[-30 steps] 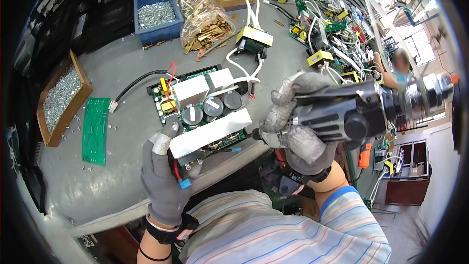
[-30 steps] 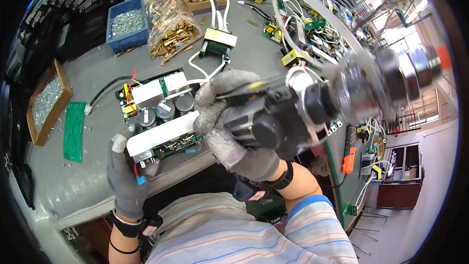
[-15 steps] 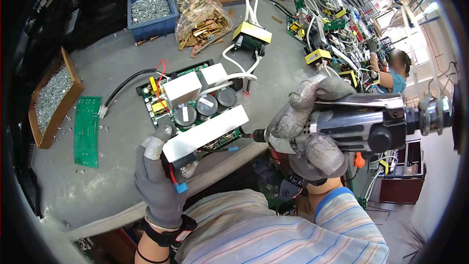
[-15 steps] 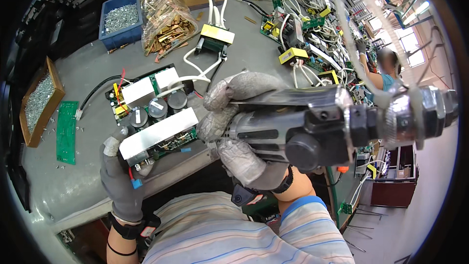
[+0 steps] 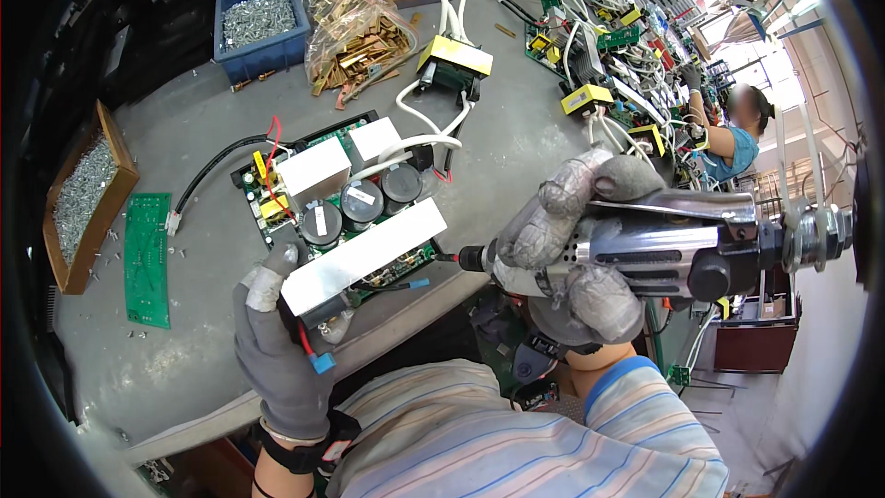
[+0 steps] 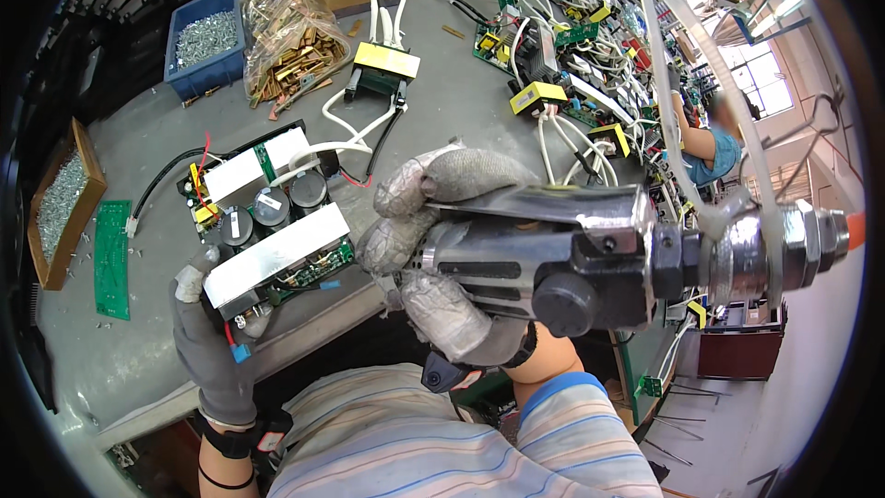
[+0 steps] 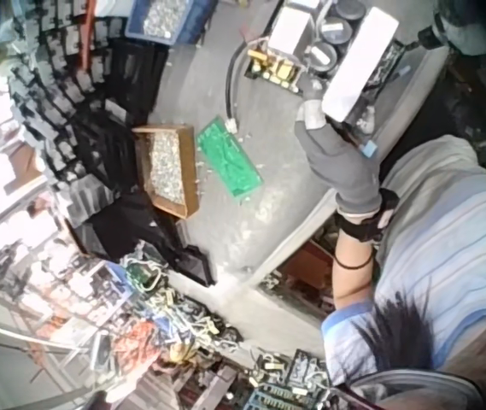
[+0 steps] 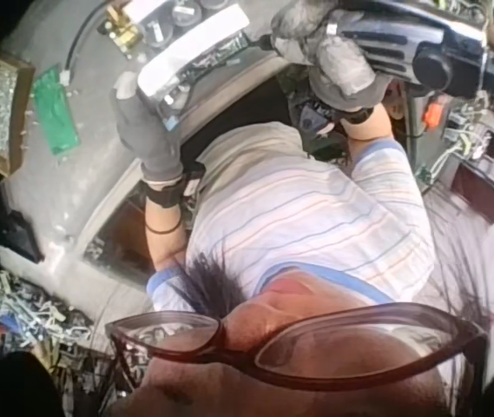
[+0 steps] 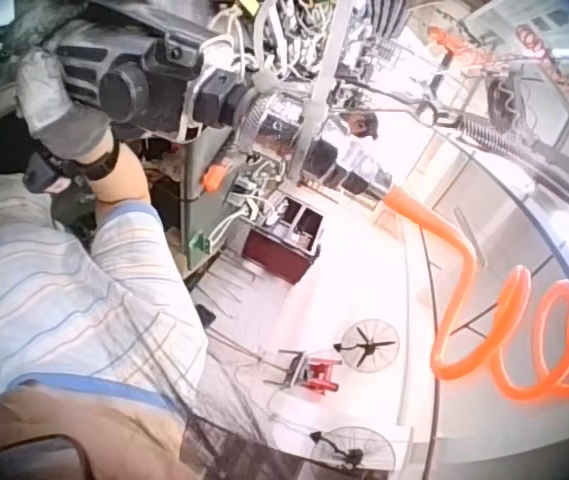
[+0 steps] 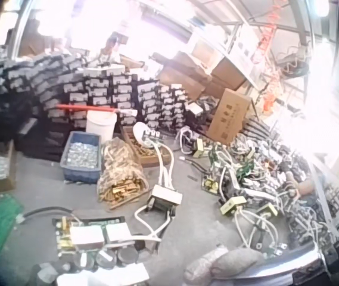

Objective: Assemble and screw components onto an electronic circuit board and power supply unit.

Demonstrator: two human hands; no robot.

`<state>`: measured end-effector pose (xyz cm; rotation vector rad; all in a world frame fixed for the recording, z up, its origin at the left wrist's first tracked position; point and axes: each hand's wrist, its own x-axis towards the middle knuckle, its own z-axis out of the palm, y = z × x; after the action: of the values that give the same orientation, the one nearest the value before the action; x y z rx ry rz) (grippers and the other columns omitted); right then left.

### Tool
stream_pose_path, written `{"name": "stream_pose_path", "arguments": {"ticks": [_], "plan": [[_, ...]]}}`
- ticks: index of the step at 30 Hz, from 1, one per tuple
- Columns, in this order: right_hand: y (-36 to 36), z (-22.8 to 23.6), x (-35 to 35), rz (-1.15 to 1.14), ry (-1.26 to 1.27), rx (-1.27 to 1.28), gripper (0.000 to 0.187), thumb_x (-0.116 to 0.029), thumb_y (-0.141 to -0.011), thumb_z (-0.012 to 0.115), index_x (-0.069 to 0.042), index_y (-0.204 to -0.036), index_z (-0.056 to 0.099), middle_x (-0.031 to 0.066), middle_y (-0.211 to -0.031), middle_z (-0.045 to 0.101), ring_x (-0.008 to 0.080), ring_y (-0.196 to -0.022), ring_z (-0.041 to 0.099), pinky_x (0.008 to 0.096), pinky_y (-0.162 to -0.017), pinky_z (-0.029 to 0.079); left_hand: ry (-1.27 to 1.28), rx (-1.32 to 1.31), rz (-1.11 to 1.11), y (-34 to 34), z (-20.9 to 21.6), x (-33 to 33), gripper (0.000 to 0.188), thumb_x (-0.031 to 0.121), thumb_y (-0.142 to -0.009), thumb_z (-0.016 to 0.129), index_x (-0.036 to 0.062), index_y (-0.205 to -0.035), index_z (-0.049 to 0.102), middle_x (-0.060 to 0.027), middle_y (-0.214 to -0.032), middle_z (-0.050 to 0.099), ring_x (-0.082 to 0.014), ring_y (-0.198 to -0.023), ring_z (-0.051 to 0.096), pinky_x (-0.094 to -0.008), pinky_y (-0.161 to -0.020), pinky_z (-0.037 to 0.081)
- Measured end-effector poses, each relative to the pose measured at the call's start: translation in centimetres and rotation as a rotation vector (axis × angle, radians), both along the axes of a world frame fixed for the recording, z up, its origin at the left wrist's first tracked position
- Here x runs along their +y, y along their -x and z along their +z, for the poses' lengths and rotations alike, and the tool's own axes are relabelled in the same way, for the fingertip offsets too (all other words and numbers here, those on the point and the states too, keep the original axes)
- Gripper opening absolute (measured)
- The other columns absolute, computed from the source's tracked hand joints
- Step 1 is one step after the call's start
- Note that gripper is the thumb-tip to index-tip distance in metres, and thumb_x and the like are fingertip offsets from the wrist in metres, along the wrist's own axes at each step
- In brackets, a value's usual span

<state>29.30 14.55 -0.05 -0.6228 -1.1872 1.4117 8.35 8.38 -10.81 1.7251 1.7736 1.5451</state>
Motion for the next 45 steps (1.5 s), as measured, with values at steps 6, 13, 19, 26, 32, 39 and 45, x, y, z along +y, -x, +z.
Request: {"name": "stream_pose_path", "arguments": {"ticks": [6,13,19,26,32,39,45], "plan": [[0.5,0.1,-0.9,-0.186,-0.01,-0.068,0.048,-0.011,-0.075,0.075,0.003,-0.109,0.044,0.018,-0.076,0.062,0.0246,-0.065,0.062,0.038,-0.058,0.055,0.074,-0.041,0.011,0.1,0.1,0.0,0.058,0.003,-0.07,0.072,0.0048,-0.124,0.051,-0.014,-0.1,0.057,-0.0281,-0.086,0.059,-0.0349,-0.072,0.048],[1.4,-1.3,-0.8,-0.218,-0.252,0.012,0.054,-0.011,-0.076,0.078,-0.001,-0.117,0.044,0.0174,-0.087,0.058,0.0251,-0.068,0.062,0.0415,-0.059,0.056,0.036,0.033,0.0,0.2,0.1,-0.1,0.054,0.007,-0.074,0.071,0.0058,-0.124,0.052,-0.0149,-0.1,0.057,-0.0292,-0.086,0.059,-0.0368,-0.071,0.048],[-1.5,1.4,-0.4,0.259,0.067,-0.122,0.029,-0.014,-0.091,0.057,0.005,-0.11,0.046,0.0285,-0.094,0.057,0.032,-0.073,0.064,0.0439,-0.059,0.057,0.073,0.048,0.01,0.4,-0.1,-0.4,0.055,0.003,-0.071,0.066,0.0068,-0.124,0.052,-0.017,-0.101,0.056,-0.0335,-0.085,0.059,-0.0397,-0.068,0.047],[0.1,0.1,-0.4,0.073,-0.176,-0.419,0.057,-0.013,-0.08,0.075,0.001,-0.127,0.046,0.0246,-0.093,0.057,0.0306,-0.077,0.064,0.0441,-0.063,0.057,0.132,-0.003,-0.024,0.4,0.9,-0.5,0.059,0.001,-0.067,0.067,0.0081,-0.124,0.055,-0.0164,-0.101,0.055,-0.0319,-0.084,0.059,-0.0387,-0.067,0.048],[2.1,-1.3,0.8,-0.02,-0.308,-0.102,0.068,-0.006,-0.073,0.076,-0.004,-0.132,0.043,0.0182,-0.104,0.052,0.0284,-0.081,0.064,0.0419,-0.06,0.057,0.074,0.028,-0.001,0.3,1.0,-0.1,0.06,0.0,-0.066,0.068,0.0085,-0.124,0.056,-0.0141,-0.1,0.055,-0.0294,-0.084,0.059,-0.0369,-0.068,0.048],[1.5,-0.5,1.7,0.018,-0.197,-0.284,0.061,-0.01,-0.075,0.074,-0.004,-0.128,0.043,0.0173,-0.106,0.055,0.0256,-0.08,0.064,0.0341,-0.061,0.054,0.078,0.051,-0.007,0.5,1.2,-0.2,0.06,0.001,-0.067,0.069,0.0092,-0.125,0.055,-0.014,-0.099,0.055,-0.031,-0.082,0.058,-0.0371,-0.067,0.048],[0.3,1.2,2.5,0.31,0.188,0.271,0.051,-0.03,-0.091,0.058,-0.004,-0.13,0.039,0.0123,-0.111,0.054,0.0201,-0.089,0.058,0.0342,-0.078,0.052,0.083,0.153,-0.003,-0.1,1.1,-0.2,0.062,0.012,-0.071,0.072,0.0077,-0.128,0.048,-0.0167,-0.105,0.057,-0.0337,-0.086,0.06,-0.0416,-0.07,0.05]]}}
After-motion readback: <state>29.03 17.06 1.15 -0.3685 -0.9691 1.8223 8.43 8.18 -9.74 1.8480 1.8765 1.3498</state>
